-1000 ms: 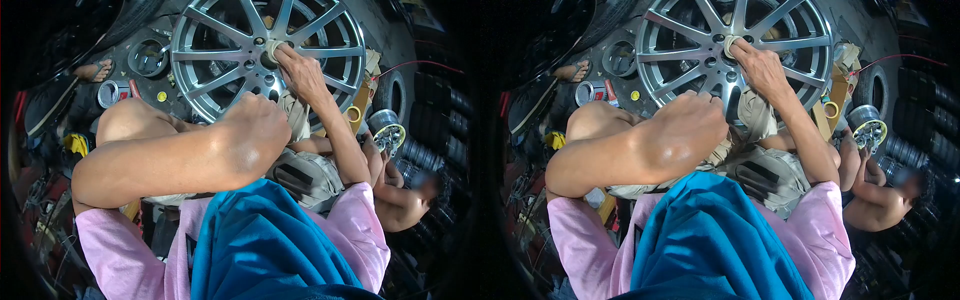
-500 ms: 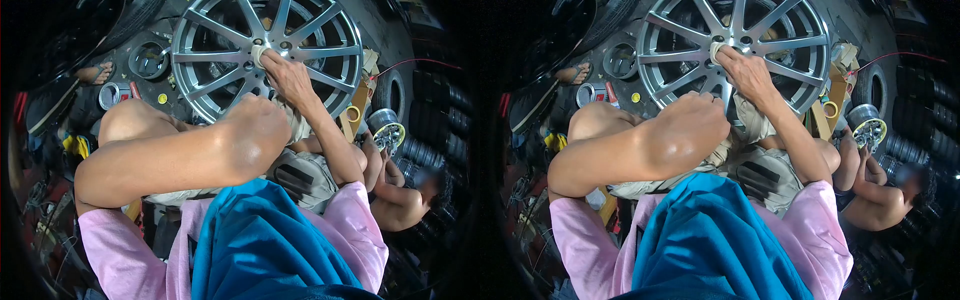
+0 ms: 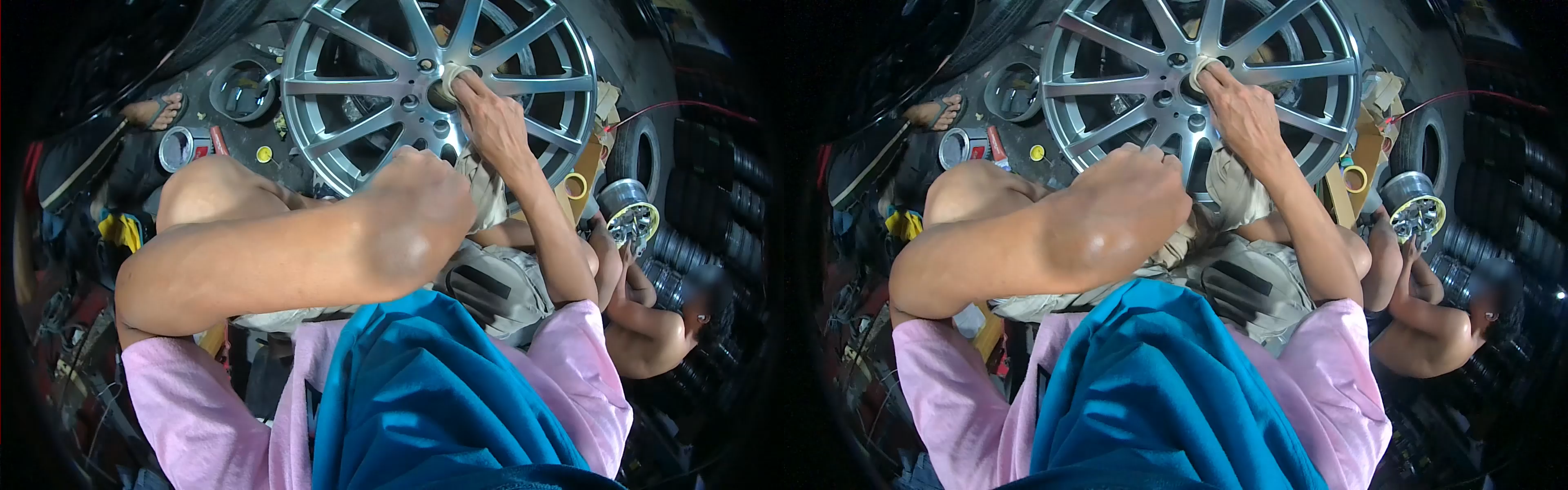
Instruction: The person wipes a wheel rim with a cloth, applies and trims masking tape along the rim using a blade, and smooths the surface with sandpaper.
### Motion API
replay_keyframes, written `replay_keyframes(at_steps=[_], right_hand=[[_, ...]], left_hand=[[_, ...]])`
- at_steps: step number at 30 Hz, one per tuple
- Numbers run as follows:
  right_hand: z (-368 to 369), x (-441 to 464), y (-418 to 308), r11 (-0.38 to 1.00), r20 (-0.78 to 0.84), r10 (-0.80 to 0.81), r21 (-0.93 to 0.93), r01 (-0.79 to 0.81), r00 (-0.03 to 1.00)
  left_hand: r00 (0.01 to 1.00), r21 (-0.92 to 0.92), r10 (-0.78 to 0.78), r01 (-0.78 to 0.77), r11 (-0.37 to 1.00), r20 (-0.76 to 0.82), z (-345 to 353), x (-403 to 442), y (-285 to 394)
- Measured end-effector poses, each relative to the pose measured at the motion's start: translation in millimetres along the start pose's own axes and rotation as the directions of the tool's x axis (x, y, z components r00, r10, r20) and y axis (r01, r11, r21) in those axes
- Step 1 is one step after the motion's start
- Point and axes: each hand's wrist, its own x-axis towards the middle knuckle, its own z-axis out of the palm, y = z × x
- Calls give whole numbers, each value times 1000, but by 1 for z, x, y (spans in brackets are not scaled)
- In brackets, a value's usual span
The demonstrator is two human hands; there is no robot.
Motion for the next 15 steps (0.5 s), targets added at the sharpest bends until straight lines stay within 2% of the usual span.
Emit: replay_keyframes(at_steps=[2, 5, 6, 7, 8, 9, 10, 11, 12, 13, 14, 15], right_hand=[[-2, 2, 0, 1000, -25, -5, -7, 5, 1000], [-6, 1, -1, 999, 28, 36, 22, -37, 999], [-9, -2, -2, 993, -23, 43, 113, -40, 999], [-12, -5, -2, 978, -73, 52, 204, -36, 996], [-18, -9, -3, 978, -79, 53, 206, -36, 995], [-28, -15, -5, 952, -114, 82, 303, -44, 990], [-40, -20, -6, 918, -149, 113, 395, -46, 982], [-55, -28, -7, 917, -159, 118, 395, -47, 980], [-73, -39, -8, 864, -3, 184, 477, -160, 983], [-88, -52, -7, 795, 157, 234, 538, -281, 960], [-99, -66, 0, 789, 250, 301, 477, -387, 920], [-109, -82, 8, 774, 339, 365, 407, -485, 867]], left_hand=[[999, 2, -32, 32, 999, 25, 2, 5, 0], [995, 20, -66, 65, 998, 73, 4, 10, -5], [994, 33, -65, 63, 997, 91, 3, 12, -10], [966, 40, -209, 205, 978, 155, -7, 19, -14], [913, 55, -346, 343, 938, 217, -17, 27, -21], [972, 108, -227, 233, 966, -61, -8, 13, -48], [931, 170, -356, 366, 915, -85, -20, 16, -64], [923, 214, -374, 385, 898, -93, -34, 14, -92], [824, 118, -566, 560, 820, 19, -61, 19, -100], [881, 155, -457, 472, 868, -120, -58, 3, -147], [861, 122, -472, 498, 859, -191, -58, -16, -180], [774, 146, -627, 633, 761, -88, -67, -25, -198]])
